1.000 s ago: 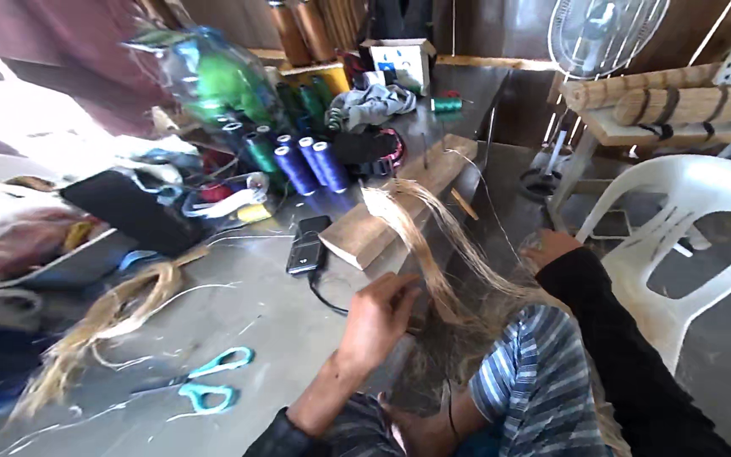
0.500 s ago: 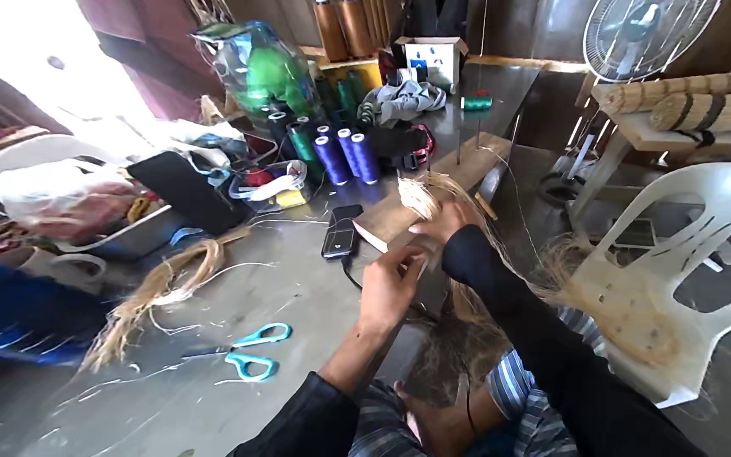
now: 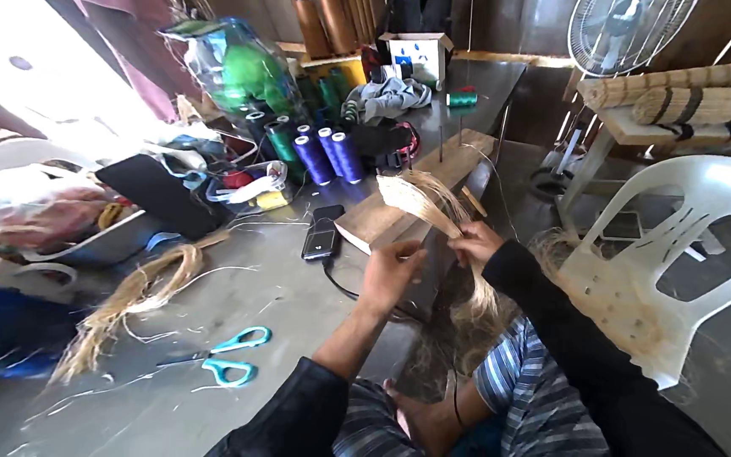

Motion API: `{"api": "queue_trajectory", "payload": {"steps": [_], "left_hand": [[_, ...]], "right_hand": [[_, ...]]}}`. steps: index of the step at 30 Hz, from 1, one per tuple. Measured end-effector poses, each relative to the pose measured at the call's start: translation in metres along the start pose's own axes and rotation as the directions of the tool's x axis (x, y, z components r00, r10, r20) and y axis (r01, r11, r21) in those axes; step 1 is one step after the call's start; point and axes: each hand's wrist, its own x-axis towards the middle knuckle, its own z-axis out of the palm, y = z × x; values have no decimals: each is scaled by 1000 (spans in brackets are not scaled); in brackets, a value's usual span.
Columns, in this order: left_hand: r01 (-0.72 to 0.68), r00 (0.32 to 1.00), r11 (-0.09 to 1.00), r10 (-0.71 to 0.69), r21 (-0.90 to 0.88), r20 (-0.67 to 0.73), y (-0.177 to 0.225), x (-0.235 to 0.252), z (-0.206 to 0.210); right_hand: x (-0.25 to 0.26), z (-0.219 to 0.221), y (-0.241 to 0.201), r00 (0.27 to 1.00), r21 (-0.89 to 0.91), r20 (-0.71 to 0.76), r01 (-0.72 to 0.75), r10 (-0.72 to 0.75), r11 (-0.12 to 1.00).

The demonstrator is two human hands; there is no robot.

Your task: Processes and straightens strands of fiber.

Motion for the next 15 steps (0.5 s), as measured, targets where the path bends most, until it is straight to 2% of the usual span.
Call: {"api": "queue_trajectory", "payload": {"steps": [3,5,7,10,15], "left_hand": [[271,958,910,-223,-314,180,10,24,14],[339,933,824,-233,-453,276,8,38,20],[344,932,745,-195,-572,307,3,48,28],[270,957,652,-97,-709,275,-10,59,39],[218,949,572,64,-791,308,-30,67,47]], "right_hand": [[-20,-18,14,996,-65,87,-25,31,998],[-34,-31,21,988,-137,151,-15,36,990],[-46,-43,28,974,-210,215,-27,73,977],[-61,-52,32,951,-337,277,-38,138,941],[-67,-52,37,927,-521,333,27,174,853]]}}
